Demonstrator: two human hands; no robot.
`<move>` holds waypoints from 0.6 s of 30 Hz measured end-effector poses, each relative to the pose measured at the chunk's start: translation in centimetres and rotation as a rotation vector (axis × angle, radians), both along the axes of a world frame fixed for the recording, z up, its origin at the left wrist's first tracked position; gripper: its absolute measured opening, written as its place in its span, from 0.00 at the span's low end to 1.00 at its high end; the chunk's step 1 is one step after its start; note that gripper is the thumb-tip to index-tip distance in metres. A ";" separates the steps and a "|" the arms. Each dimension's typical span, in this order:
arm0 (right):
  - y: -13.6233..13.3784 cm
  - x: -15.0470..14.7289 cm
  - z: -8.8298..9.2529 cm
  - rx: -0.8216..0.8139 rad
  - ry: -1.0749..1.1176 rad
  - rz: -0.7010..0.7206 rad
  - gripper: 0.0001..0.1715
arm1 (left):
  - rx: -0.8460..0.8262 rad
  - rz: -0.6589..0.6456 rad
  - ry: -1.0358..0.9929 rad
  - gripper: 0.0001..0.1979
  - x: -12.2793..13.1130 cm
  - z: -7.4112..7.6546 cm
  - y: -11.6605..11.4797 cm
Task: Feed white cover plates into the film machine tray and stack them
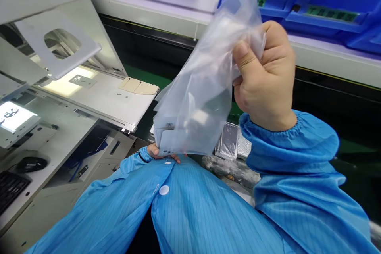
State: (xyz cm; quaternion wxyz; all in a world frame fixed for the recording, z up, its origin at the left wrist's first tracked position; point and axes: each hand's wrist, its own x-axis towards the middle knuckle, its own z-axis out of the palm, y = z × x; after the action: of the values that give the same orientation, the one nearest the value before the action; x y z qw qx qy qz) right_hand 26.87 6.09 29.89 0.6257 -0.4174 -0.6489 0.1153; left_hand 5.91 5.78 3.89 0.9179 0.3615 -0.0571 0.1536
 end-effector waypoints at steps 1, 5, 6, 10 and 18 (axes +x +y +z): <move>-0.2 0.9 -0.1 0.015 0.032 -0.077 0.06 | -0.003 -0.008 0.012 0.41 0.3 -0.1 -0.1; -2.4 7.3 -2.9 -0.148 0.041 -0.277 0.12 | -0.008 -0.034 0.112 0.37 1.7 -0.3 -0.7; -3.5 9.4 -4.3 -0.203 0.062 -0.317 0.15 | -0.005 -0.036 0.130 0.36 2.1 -0.2 -0.9; -10.7 17.5 -12.2 -0.403 0.269 -0.497 0.19 | 0.010 -0.059 0.144 0.34 4.2 -0.1 -1.7; -29.4 22.2 -28.4 -0.965 0.369 -1.032 0.20 | 0.061 -0.241 0.236 0.35 9.5 -0.2 -3.7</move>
State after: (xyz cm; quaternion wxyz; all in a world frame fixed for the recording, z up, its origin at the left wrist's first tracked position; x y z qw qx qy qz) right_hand 49.10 -23.27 1.51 0.4459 -0.8732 -0.1306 0.1474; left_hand 15.46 2.04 3.68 0.9186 0.3952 0.0036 -0.0032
